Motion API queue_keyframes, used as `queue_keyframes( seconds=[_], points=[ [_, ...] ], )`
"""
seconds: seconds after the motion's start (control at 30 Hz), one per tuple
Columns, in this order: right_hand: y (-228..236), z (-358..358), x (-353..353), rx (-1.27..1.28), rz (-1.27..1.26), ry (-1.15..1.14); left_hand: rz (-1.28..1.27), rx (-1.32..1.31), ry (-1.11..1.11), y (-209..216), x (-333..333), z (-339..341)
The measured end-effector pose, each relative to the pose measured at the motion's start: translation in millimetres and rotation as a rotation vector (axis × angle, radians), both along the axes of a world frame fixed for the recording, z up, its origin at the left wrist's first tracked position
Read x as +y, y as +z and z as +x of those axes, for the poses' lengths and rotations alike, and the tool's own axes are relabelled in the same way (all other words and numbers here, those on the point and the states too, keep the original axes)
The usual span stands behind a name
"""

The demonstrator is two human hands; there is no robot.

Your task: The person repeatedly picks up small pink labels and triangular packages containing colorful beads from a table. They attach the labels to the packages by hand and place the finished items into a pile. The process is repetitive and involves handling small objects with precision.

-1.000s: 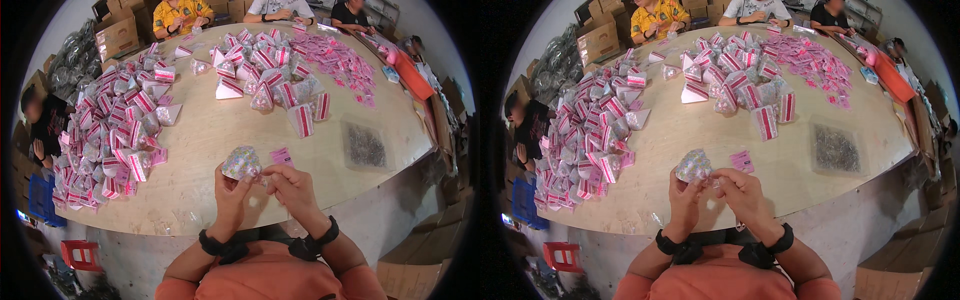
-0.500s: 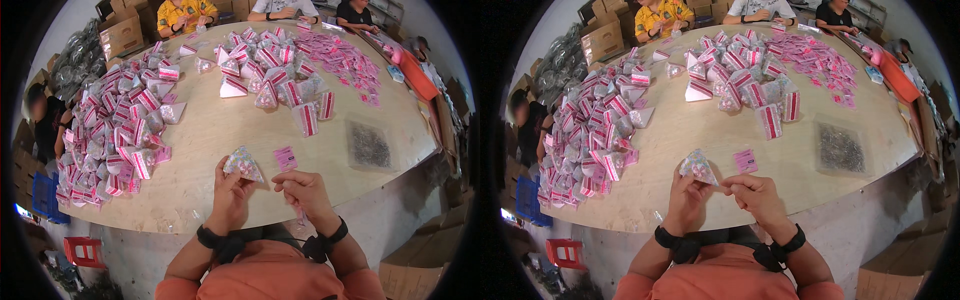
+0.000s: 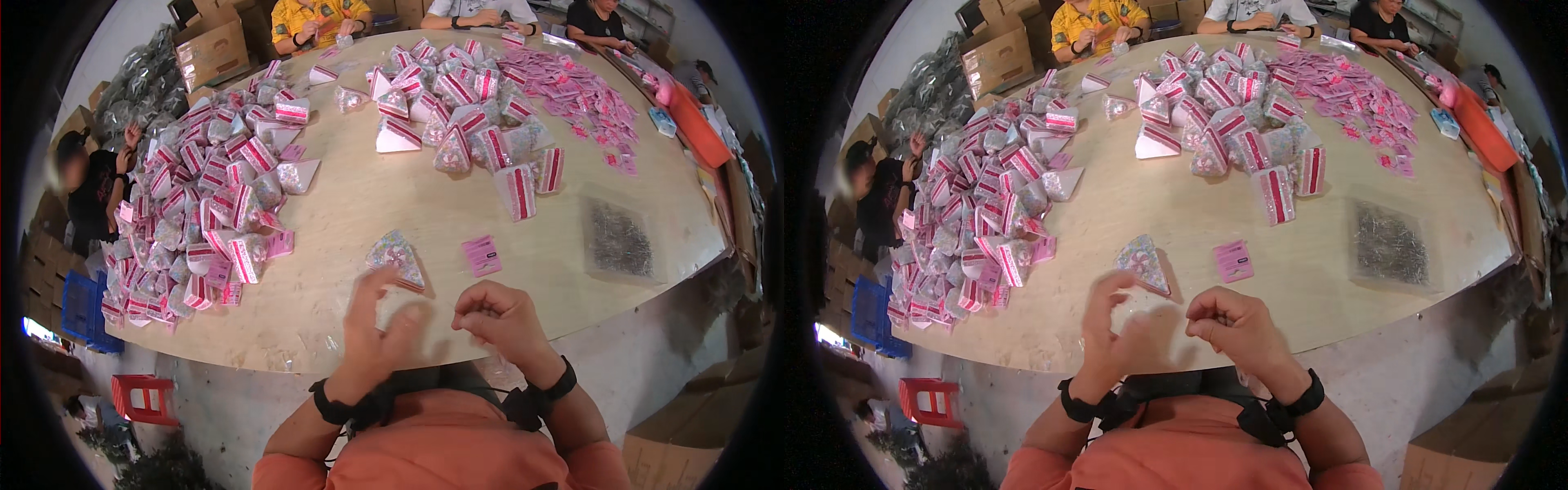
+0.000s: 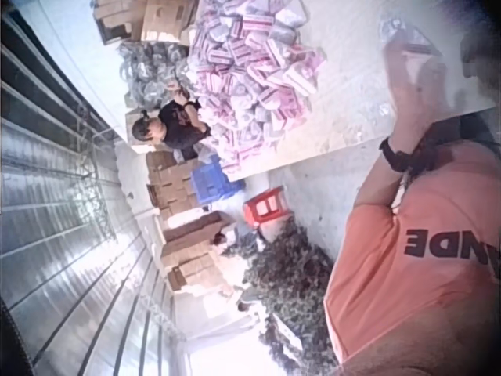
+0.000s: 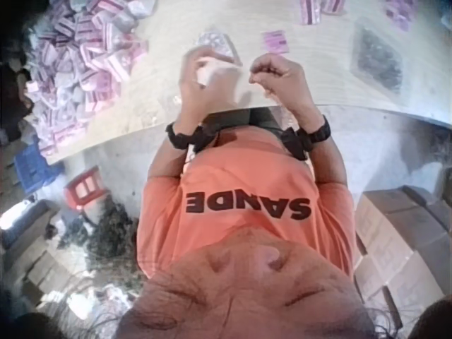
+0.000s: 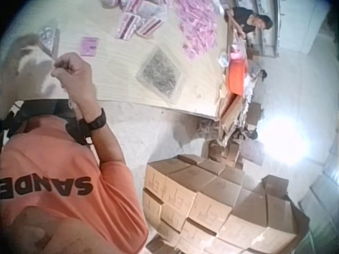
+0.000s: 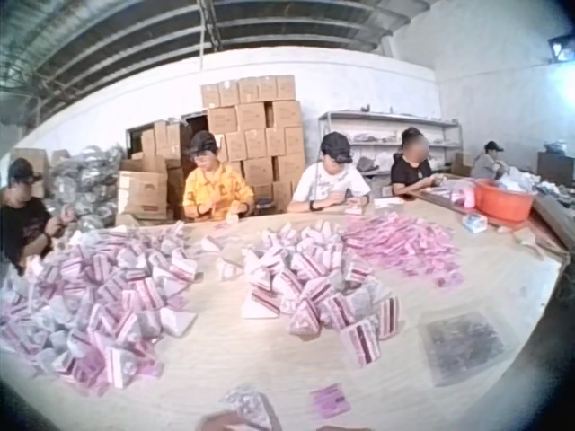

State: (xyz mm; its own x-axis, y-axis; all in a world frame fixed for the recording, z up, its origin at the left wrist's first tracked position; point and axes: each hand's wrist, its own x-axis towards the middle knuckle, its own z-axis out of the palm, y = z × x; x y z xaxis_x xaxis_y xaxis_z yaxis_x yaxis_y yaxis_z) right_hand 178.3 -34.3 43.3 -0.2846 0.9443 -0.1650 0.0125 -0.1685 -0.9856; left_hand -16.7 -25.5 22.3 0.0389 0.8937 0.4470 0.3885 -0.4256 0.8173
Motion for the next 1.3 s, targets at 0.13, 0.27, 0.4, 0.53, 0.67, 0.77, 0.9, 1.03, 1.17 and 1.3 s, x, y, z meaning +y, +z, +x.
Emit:
queue_keyframes(
  seconds=[0.13, 0.27, 0.4, 0.53, 0.67, 0.77, 0.9, 1.03, 1.17, 1.3],
  points=[
    [14.5, -10.1, -8.1, -0.211, 0.270, 0.087, -0.251, 0.021, -0.383, 13.9, -13.5, 8.2],
    [17.3, -11.3, -12.4, -0.355, 0.376, 0.141, -0.333, 0.110, -0.438, 12.5, -15.0, 6.6],
    [9.6, -16.3, -14.8, -0.379, 0.448, 0.105, -0.503, -0.028, -0.461, 8.7, -16.2, 2.3],
    [-3.3, -20.6, -14.5, -0.472, 0.663, 0.065, -0.417, -0.002, -0.418, 2.9, -15.6, 2.0],
    [-5.9, -27.9, -16.7, -0.440, 0.676, -0.086, -0.599, -0.235, -0.421, 0.1, -15.1, 0.8],
    [-6.2, -33.2, -17.0, -0.354, 0.578, -0.220, -0.574, -0.240, -0.404, -1.8, -14.8, 1.6],
    [-13.4, -27.8, -14.3, -0.454, 0.691, -0.201, -0.490, -0.206, -0.381, -1.3, -15.0, 2.7],
    [-8.1, -23.4, -10.1, -0.353, 0.621, -0.159, -0.364, -0.165, -0.333, 3.6, -14.0, 3.0],
    [-1.5, -20.2, -10.0, -0.287, 0.545, -0.071, -0.401, -0.239, -0.453, 18.6, -7.9, 1.3],
    [1.2, -16.5, -10.4, -0.254, 0.460, 0.015, -0.429, -0.011, -0.541, 21.4, -5.7, -1.3]
  ],
)
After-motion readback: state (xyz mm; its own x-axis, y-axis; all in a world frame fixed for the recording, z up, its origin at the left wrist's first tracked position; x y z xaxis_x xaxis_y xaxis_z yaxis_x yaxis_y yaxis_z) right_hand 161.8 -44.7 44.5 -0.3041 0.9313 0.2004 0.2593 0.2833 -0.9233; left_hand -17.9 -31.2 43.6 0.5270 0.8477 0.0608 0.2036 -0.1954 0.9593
